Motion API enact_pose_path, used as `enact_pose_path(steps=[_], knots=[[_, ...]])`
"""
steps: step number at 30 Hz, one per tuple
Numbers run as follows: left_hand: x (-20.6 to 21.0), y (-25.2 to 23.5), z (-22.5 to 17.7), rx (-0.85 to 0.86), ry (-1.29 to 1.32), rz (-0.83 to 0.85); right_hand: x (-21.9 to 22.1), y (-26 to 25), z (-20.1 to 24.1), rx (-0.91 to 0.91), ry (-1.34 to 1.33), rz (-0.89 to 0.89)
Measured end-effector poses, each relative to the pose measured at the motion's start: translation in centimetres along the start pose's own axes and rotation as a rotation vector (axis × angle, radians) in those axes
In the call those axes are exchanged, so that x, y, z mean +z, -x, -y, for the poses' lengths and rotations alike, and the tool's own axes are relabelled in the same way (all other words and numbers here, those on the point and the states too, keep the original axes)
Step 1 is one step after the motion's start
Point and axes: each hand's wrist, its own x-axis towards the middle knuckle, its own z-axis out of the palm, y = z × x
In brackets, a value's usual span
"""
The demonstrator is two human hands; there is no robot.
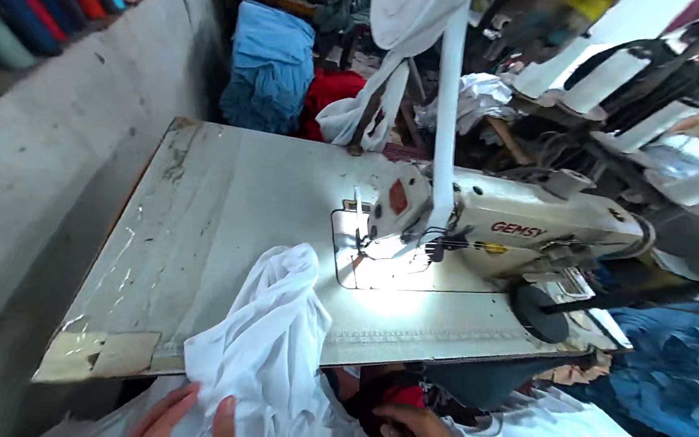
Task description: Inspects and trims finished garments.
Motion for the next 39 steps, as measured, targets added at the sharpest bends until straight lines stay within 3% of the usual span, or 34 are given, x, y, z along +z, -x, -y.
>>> enact_pose_path(steps=[4,11,20,27,39], knots=[[2.8,-2.8,-3.3,0.071,0.164,0.204,-1.0,-0.4,1.5,-0.026,0.001,-0.005],[7.5,-4.1,-4.6,0.106,0.296,0.340,-1.9,-1.0,2.0,0.000,0.036,0.026],[7.7,0.1,-3.7,-0.017,0.367,0.420,0.0,-1.5,0.1,0.058,0.069,0.100],[8.1,2.5,-4.5,-0.056,0.447,0.528,0.0,-1.9,1.1,-0.019,0.038,0.082],[8.8,4.7,-4.5,-0.089,0.365,0.667,0.6,-0.4,0.4,-0.002,0.003,0.063]])
